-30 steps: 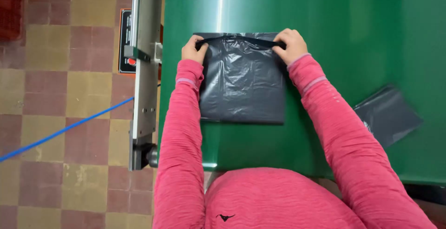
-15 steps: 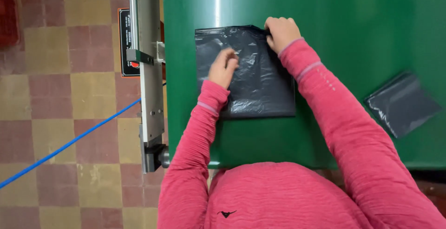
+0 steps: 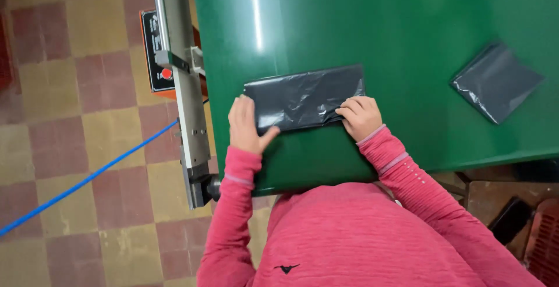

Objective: Folding black plastic bags and placing them in a storage crate.

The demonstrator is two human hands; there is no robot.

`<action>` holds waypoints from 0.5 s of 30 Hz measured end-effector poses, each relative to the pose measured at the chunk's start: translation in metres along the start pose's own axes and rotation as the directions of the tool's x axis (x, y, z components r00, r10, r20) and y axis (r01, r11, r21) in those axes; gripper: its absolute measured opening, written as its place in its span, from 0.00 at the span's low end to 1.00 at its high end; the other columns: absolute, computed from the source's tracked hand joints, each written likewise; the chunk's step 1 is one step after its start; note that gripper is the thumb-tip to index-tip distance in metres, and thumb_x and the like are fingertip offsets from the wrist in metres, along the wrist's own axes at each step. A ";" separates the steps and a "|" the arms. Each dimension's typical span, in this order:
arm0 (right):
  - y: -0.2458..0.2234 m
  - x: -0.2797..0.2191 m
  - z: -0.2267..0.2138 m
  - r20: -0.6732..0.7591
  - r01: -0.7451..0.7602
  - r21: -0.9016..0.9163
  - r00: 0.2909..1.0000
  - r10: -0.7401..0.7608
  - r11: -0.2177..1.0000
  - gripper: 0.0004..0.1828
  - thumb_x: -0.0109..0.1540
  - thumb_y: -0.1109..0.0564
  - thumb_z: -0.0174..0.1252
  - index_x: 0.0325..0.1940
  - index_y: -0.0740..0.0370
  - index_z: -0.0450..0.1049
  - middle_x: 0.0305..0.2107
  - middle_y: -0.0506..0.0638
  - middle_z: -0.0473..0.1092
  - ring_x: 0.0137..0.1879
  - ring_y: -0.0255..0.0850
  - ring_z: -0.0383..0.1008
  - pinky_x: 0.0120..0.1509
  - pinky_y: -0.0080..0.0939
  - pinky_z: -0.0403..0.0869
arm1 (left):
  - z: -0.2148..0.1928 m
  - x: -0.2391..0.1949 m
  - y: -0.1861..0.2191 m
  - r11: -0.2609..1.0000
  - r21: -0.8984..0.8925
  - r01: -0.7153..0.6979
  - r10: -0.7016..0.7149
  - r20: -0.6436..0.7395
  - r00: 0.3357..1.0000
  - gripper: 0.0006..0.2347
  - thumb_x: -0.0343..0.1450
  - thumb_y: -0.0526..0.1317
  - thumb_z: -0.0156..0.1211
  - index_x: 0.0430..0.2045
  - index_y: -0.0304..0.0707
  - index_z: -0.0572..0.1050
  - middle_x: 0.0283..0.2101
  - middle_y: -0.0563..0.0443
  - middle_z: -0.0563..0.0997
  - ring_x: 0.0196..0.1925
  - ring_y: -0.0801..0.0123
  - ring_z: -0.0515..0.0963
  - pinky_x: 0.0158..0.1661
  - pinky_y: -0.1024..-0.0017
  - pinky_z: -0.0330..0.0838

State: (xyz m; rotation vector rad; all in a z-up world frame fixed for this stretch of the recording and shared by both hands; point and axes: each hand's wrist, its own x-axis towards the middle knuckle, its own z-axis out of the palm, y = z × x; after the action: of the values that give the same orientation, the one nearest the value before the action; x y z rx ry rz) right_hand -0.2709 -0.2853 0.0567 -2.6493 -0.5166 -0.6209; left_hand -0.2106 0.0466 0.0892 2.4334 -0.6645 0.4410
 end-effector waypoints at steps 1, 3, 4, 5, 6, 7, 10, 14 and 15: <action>-0.006 0.006 -0.006 -0.010 -0.007 -0.008 1.000 0.007 1.000 0.14 0.51 0.64 0.65 0.40 0.55 0.78 0.41 0.45 0.74 0.55 0.46 0.72 0.61 0.51 0.69 | 0.004 -0.004 -0.003 1.000 -0.003 -0.015 0.015 0.000 1.000 0.37 0.61 0.52 0.69 0.58 0.22 0.64 0.63 0.27 0.65 0.64 0.38 0.65 0.59 0.47 0.63; -0.026 0.011 -0.018 0.087 -0.033 -0.067 0.995 0.039 0.997 0.18 0.51 0.63 0.65 0.45 0.57 0.76 0.47 0.49 0.73 0.62 0.51 0.71 0.66 0.54 0.69 | 0.007 -0.021 -0.009 0.887 0.293 -0.357 0.314 0.182 0.932 0.19 0.67 0.48 0.65 0.49 0.41 0.73 0.57 0.48 0.75 0.63 0.55 0.75 0.57 0.51 0.72; -0.040 0.021 -0.018 0.082 -0.038 -0.070 0.996 0.044 0.997 0.18 0.51 0.63 0.65 0.45 0.57 0.76 0.47 0.49 0.73 0.62 0.51 0.71 0.66 0.54 0.69 | 0.016 -0.026 -0.017 0.885 0.291 -0.364 0.322 0.183 0.929 0.19 0.67 0.48 0.65 0.49 0.41 0.73 0.57 0.48 0.75 0.63 0.55 0.75 0.57 0.51 0.72; -0.054 0.031 -0.019 0.155 0.010 0.022 0.988 -0.013 1.000 0.25 0.49 0.63 0.64 0.51 0.63 0.73 0.52 0.56 0.70 0.65 0.57 0.68 0.69 0.58 0.66 | 0.025 -0.030 -0.025 0.886 0.263 -0.381 0.231 0.462 0.857 0.11 0.74 0.44 0.60 0.46 0.43 0.75 0.52 0.50 0.78 0.58 0.57 0.77 0.52 0.54 0.74; -0.068 0.041 -0.020 0.217 0.047 0.112 0.974 -0.070 0.993 0.33 0.46 0.63 0.63 0.57 0.69 0.70 0.57 0.63 0.67 0.68 0.62 0.66 0.72 0.62 0.64 | 0.035 -0.032 -0.035 0.888 0.227 -0.400 0.136 0.702 0.699 0.04 0.80 0.39 0.56 0.44 0.44 0.77 0.47 0.52 0.80 0.54 0.58 0.79 0.46 0.58 0.75; -0.075 0.031 -0.008 0.208 0.038 0.104 0.976 -0.059 0.994 0.33 0.46 0.63 0.63 0.57 0.69 0.70 0.57 0.63 0.67 0.68 0.62 0.66 0.72 0.62 0.64 | 0.033 -0.021 -0.013 0.882 0.224 -0.414 0.148 0.703 0.695 0.04 0.80 0.39 0.56 0.44 0.44 0.77 0.47 0.52 0.80 0.54 0.58 0.79 0.46 0.58 0.75; -0.078 -0.001 0.023 0.139 0.138 0.411 0.967 -0.212 0.901 0.31 0.53 0.60 0.65 0.60 0.69 0.69 0.58 0.65 0.67 0.67 0.63 0.65 0.72 0.64 0.64 | 0.034 0.012 0.035 0.949 0.129 -0.289 -0.004 0.918 0.396 0.11 0.77 0.49 0.52 0.35 0.46 0.80 0.44 0.47 0.85 0.47 0.56 0.84 0.47 0.56 0.76; -0.056 -0.093 0.070 0.296 -0.314 0.641 0.943 0.152 0.701 0.22 0.61 0.63 0.60 0.59 0.58 0.75 0.49 0.53 0.77 0.57 0.45 0.77 0.65 0.54 0.73 | 0.096 0.041 0.007 0.878 -0.452 0.159 0.305 0.783 0.542 0.16 0.74 0.52 0.49 0.35 0.44 0.82 0.36 0.43 0.85 0.39 0.52 0.81 0.42 0.57 0.74; -0.047 -0.121 0.086 0.416 -0.585 0.645 0.809 0.416 0.492 0.19 0.64 0.63 0.58 0.60 0.58 0.76 0.43 0.52 0.80 0.50 0.39 0.82 0.57 0.47 0.79 | 0.125 0.051 -0.009 0.814 -0.437 0.382 0.228 0.846 0.481 0.19 0.76 0.53 0.42 0.33 0.42 0.81 0.35 0.45 0.85 0.40 0.57 0.81 0.43 0.60 0.73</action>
State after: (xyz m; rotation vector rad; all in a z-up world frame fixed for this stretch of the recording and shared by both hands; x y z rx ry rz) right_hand -0.3621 -0.2394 -0.0611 -1.8771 0.0169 0.0861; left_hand -0.1438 -0.0412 0.0102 1.8922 -0.8957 -1.0616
